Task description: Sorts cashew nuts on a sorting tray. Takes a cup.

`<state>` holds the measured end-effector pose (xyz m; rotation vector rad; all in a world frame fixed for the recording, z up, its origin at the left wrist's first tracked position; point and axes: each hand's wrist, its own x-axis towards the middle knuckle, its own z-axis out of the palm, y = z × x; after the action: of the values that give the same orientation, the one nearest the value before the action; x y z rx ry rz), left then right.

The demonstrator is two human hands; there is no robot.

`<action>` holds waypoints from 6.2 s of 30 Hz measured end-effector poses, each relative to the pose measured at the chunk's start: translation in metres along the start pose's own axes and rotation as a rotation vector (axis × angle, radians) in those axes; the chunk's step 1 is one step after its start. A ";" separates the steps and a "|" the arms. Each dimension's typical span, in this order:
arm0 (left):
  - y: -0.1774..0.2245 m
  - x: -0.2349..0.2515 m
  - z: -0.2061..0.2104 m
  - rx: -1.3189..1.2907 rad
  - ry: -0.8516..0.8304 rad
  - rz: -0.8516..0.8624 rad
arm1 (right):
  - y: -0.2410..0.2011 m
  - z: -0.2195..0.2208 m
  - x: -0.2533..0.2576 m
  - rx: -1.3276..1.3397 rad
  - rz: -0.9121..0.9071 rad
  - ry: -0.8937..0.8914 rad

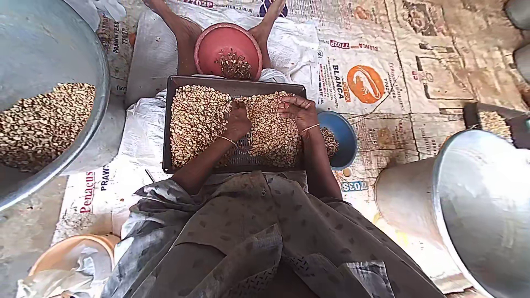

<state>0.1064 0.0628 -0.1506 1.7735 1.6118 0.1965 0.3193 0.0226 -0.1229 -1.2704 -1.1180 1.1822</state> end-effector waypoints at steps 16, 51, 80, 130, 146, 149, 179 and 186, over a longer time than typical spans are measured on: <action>-0.005 0.016 -0.008 -0.151 0.376 0.262 | 0.005 -0.058 -0.036 -0.435 -0.175 0.215; -0.016 -0.069 -0.037 -0.725 0.201 0.652 | 0.065 -0.164 -0.118 -0.799 0.155 0.666; -0.016 -0.103 0.029 -0.846 -1.101 0.790 | 0.181 -0.186 -0.203 -0.727 0.379 1.186; 0.036 -0.048 0.064 -0.209 -0.156 0.834 | 0.171 -0.177 -0.199 -0.851 0.447 1.137; 0.027 -0.048 0.088 0.025 0.026 1.012 | 0.176 -0.179 -0.200 -0.833 0.406 1.157; 0.029 -0.048 0.086 -0.013 0.002 0.960 | 0.179 -0.181 -0.200 -0.843 0.386 1.163; 0.045 -0.015 0.036 -0.894 -0.149 0.375 | 0.180 -0.185 -0.196 -0.847 0.414 1.186; 0.072 0.017 0.034 -0.274 -0.081 0.546 | 0.190 -0.192 -0.198 -0.835 0.417 1.190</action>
<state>0.1871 0.0679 -0.1383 1.9323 0.9595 0.5613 0.4914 -0.1988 -0.3061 -2.4369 -0.3854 -0.0178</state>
